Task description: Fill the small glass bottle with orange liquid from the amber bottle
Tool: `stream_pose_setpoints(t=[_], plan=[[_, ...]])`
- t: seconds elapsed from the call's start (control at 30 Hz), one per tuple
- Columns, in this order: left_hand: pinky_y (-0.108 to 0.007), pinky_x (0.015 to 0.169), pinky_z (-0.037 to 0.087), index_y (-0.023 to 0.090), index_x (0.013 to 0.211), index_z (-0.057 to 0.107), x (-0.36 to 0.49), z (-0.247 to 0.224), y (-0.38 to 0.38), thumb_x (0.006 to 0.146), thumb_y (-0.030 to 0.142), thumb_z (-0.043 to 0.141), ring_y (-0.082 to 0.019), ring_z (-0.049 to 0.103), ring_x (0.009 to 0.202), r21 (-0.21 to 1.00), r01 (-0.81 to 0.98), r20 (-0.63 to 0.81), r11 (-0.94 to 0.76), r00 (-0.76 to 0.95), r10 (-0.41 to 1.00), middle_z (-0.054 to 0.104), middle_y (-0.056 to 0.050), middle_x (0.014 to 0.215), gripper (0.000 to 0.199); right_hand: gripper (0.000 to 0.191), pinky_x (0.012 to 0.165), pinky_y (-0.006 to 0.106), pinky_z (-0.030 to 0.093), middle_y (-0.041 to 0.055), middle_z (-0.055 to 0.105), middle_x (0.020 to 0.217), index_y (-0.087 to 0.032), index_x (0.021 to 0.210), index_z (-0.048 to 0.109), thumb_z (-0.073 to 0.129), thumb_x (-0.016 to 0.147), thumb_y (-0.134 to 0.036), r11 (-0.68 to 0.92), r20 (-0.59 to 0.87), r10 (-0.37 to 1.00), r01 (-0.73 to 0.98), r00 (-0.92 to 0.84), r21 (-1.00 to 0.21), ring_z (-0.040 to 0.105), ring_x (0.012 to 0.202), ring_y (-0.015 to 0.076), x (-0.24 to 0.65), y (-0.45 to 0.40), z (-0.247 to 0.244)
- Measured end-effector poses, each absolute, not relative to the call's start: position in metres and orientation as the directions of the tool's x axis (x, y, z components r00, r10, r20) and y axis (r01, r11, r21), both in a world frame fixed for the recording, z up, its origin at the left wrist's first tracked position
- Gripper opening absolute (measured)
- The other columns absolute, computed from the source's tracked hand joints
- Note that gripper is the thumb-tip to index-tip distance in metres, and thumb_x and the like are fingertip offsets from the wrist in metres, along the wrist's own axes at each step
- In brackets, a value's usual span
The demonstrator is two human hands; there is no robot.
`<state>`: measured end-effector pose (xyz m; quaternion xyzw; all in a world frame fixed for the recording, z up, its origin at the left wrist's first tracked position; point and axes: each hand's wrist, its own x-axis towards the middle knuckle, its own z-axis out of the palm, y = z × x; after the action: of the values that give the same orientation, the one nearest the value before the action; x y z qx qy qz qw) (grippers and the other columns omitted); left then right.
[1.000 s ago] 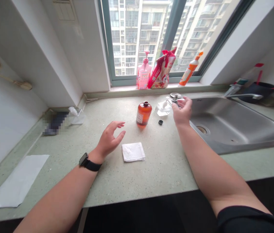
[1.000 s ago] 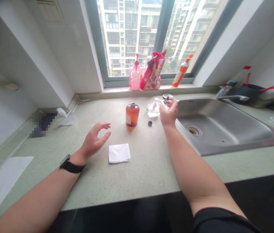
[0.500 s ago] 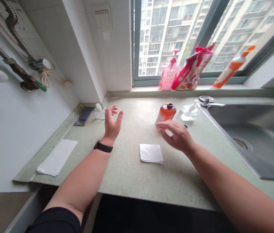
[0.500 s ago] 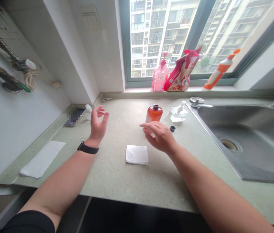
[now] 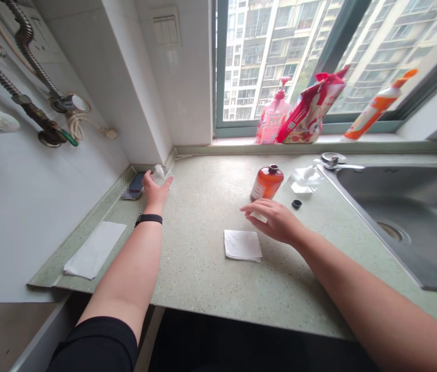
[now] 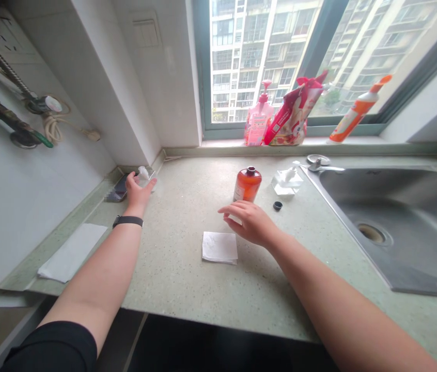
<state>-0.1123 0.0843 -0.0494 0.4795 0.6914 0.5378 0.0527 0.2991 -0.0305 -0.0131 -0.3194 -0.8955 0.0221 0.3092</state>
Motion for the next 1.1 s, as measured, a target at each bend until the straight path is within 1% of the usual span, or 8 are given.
stream_pose_setpoints(t=[0.2,0.3,0.4,0.5,0.6,0.77,0.93,1.1], plan=[[-0.055,0.122,0.046,0.02,0.131,0.051,-0.118,-0.053,0.088,0.077,0.032,0.09,-0.033,0.064,0.132,0.798,0.602,0.445,-0.032,-0.552,0.705,0.062,-0.019,0.136,0.067,0.019,0.076,0.037,0.061,0.0057,0.081,0.096,-0.025,0.107,0.079,0.061,0.101,-0.02,0.793,0.448,0.607,0.532,-0.656,-0.296,0.076,0.087,0.0219,0.292,-0.033,-0.013],[-0.052,0.119,0.049,0.022,0.128,0.054,-0.113,-0.05,0.085,0.078,0.033,0.089,-0.031,0.067,0.128,0.79,0.609,0.468,-0.069,-0.526,0.71,0.064,-0.017,0.135,0.062,0.018,0.075,0.037,0.06,0.0054,0.08,0.096,-0.026,0.107,0.079,0.063,0.101,-0.02,0.79,0.412,0.613,0.531,-0.674,-0.306,0.076,0.086,0.0215,0.292,-0.033,-0.014],[-0.048,0.117,0.052,0.022,0.132,0.055,-0.097,-0.043,0.076,0.079,0.036,0.089,-0.03,0.068,0.127,0.772,0.617,0.511,-0.155,-0.456,0.728,0.066,-0.015,0.136,0.064,0.017,0.074,0.036,0.059,0.0054,0.08,0.095,-0.025,0.106,0.078,0.062,0.102,-0.021,0.788,0.422,0.616,0.535,-0.666,-0.305,0.076,0.085,0.0215,0.293,-0.032,-0.015],[-0.05,0.117,0.052,0.021,0.14,0.053,-0.071,-0.034,0.06,0.082,0.041,0.087,-0.032,0.067,0.133,0.727,0.602,0.588,-0.33,-0.296,0.753,0.067,-0.017,0.139,0.071,0.017,0.073,0.036,0.059,0.0059,0.08,0.093,-0.024,0.103,0.077,0.06,0.103,-0.022,0.778,0.515,0.62,0.55,-0.592,-0.303,0.075,0.083,0.0216,0.293,-0.032,-0.016],[-0.051,0.116,0.053,0.021,0.146,0.05,-0.044,-0.023,0.035,0.086,0.046,0.084,-0.032,0.066,0.134,0.662,0.597,0.623,-0.454,-0.101,0.776,0.066,-0.016,0.142,0.073,0.016,0.074,0.036,0.059,0.0054,0.08,0.09,-0.025,0.104,0.077,0.061,0.104,-0.023,0.745,0.627,0.634,0.577,-0.453,-0.336,0.075,0.081,0.0213,0.293,-0.033,-0.014],[-0.052,0.115,0.055,0.022,0.147,0.053,-0.004,-0.003,-0.004,0.091,0.048,0.081,-0.033,0.067,0.131,0.464,0.598,0.657,-0.653,0.262,0.707,0.067,-0.014,0.14,0.068,0.018,0.083,0.04,0.059,0.0051,0.08,0.095,-0.025,0.118,0.073,0.063,0.104,-0.028,0.671,0.663,0.692,0.594,-0.285,-0.444,0.075,0.088,0.0224,0.292,-0.037,-0.009],[-0.054,0.116,0.053,0.023,0.151,0.051,0.017,0.008,-0.023,0.095,0.041,0.077,-0.034,0.065,0.132,0.298,0.542,0.644,-0.786,0.493,0.584,0.068,-0.015,0.141,0.064,0.025,0.089,0.041,0.059,0.0051,0.079,0.099,-0.025,0.126,0.067,0.065,0.102,-0.032,0.659,0.644,0.713,0.58,-0.278,-0.479,0.074,0.094,0.0233,0.289,-0.038,-0.009],[-0.055,0.111,0.055,0.023,0.153,0.05,0.021,0.009,-0.026,0.097,0.043,0.075,-0.035,0.066,0.128,0.233,0.535,0.599,-0.812,0.579,0.553,0.068,-0.016,0.139,0.064,0.023,0.088,0.041,0.059,0.0063,0.077,0.101,-0.026,0.121,0.067,0.068,0.1,-0.035,0.67,0.625,0.71,0.585,-0.324,-0.458,0.072,0.094,0.0241,0.281,-0.041,-0.01]])
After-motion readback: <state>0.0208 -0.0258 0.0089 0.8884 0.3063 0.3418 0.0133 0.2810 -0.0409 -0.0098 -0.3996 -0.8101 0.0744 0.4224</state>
